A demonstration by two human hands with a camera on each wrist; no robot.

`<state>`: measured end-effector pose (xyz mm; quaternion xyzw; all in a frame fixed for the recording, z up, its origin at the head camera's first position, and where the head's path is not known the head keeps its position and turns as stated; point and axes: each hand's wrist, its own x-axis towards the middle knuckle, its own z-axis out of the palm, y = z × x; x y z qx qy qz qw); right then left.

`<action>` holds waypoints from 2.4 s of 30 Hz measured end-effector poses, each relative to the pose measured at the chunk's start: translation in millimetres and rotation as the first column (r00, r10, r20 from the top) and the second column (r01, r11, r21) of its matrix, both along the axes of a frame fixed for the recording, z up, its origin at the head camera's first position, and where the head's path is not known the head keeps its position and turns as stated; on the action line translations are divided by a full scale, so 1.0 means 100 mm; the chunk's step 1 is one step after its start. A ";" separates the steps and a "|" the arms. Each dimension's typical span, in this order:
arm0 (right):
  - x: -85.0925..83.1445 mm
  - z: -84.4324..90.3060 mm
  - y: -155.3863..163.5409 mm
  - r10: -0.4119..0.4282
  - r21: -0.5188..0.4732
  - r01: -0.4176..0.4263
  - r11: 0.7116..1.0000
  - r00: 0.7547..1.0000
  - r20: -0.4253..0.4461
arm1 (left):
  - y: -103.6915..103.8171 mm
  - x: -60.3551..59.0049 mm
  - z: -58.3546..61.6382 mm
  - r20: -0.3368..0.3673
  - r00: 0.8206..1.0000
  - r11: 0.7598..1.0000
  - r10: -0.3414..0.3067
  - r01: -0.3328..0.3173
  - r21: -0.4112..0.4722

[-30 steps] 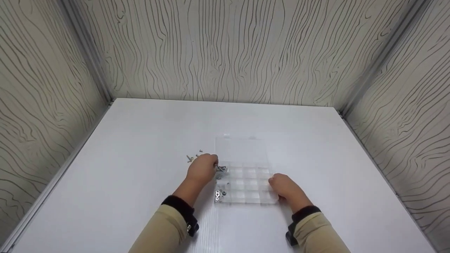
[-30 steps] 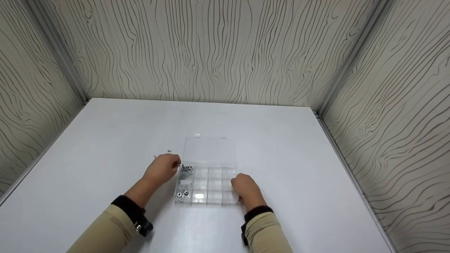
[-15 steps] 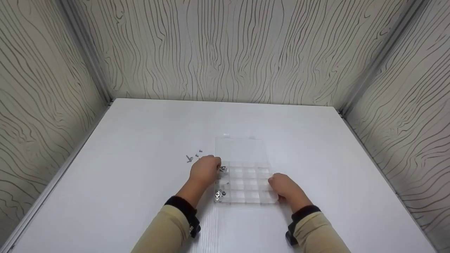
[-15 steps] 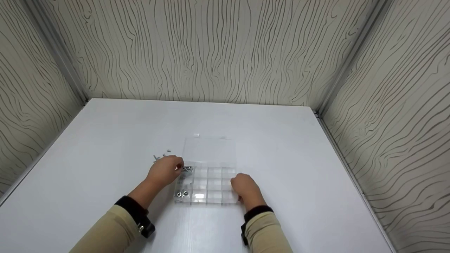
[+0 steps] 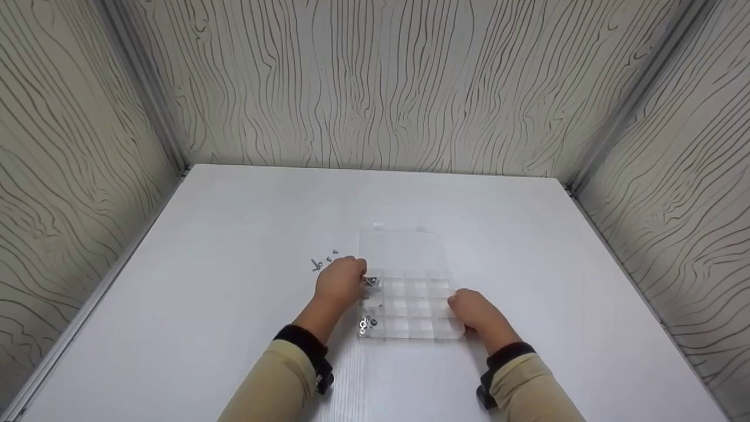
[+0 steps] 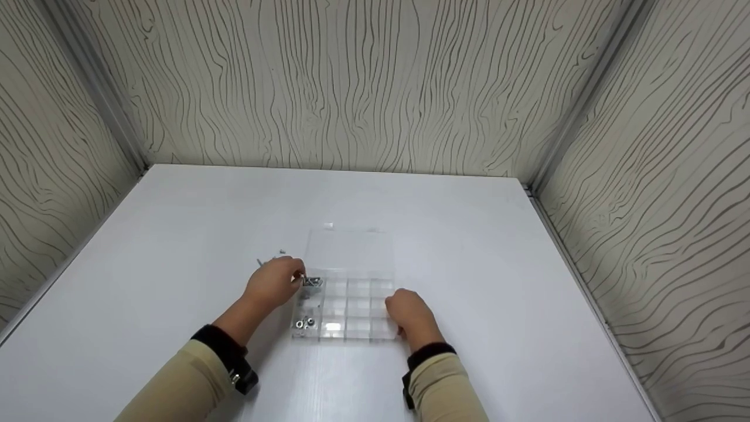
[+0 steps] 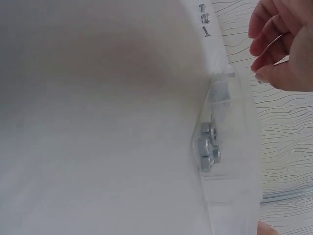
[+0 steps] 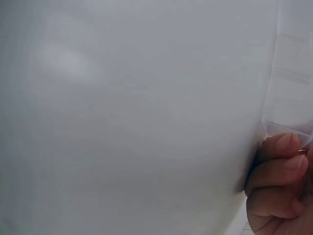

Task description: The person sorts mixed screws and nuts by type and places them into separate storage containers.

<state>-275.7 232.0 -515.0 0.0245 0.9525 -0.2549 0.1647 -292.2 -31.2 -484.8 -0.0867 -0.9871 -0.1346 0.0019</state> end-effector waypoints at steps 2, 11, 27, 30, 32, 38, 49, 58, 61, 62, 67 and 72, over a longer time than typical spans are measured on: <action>0.00 0.00 0.00 -0.004 -0.004 0.004 1.000 1.000 0.005 | 0.00 -0.01 0.00 0.003 1.000 1.000 0.010 -0.010 -0.002; 0.00 -0.01 0.00 -0.008 -0.033 0.008 0.999 1.000 0.008 | -0.14 -0.07 -0.04 -0.025 0.997 0.997 0.076 -0.075 0.014; -0.01 0.00 -0.01 -0.032 -0.004 0.032 0.999 0.999 0.036 | -0.55 -0.15 -0.26 0.081 0.994 0.995 0.073 -0.068 -0.066; -0.01 0.00 -0.01 -0.044 -0.004 0.044 0.999 0.998 0.040 | -0.53 -0.15 -0.24 0.091 0.994 0.996 0.057 -0.050 -0.079; -0.01 0.00 -0.01 -0.048 -0.008 0.048 0.999 0.998 0.042 | -0.51 -0.16 -0.24 0.085 0.995 0.994 0.045 -0.036 -0.101; 0.00 0.00 -0.01 -0.051 -0.028 0.052 0.998 0.998 0.033 | -0.48 -0.17 -0.28 0.054 0.998 0.992 0.046 -0.039 -0.122; 0.02 0.00 -0.01 -0.054 -0.029 0.054 0.998 0.998 0.015 | -0.41 -0.17 -0.25 0.013 0.999 0.990 0.051 -0.048 -0.136; 0.02 0.01 -0.02 -0.028 -0.027 0.028 0.999 1.000 -0.006 | -0.41 -0.17 -0.24 0.061 0.997 0.994 0.049 -0.043 -0.101; 0.02 0.01 -0.02 -0.029 -0.027 0.029 0.999 1.000 -0.006 | -0.42 -0.17 -0.24 0.078 0.996 0.995 0.053 -0.047 -0.087; 0.02 0.01 -0.02 -0.032 -0.030 0.032 0.999 0.999 -0.004 | -0.42 -0.17 -0.24 0.082 0.995 0.995 0.054 -0.047 -0.083; 0.01 0.00 -0.02 -0.024 -0.029 0.024 0.999 1.000 -0.004 | -0.41 -0.15 -0.24 0.119 0.991 0.996 0.065 -0.057 -0.064; 0.01 0.00 -0.01 -0.010 -0.012 0.010 1.000 1.000 0.003 | -0.40 -0.14 -0.20 0.146 0.985 0.995 0.093 -0.088 -0.045</action>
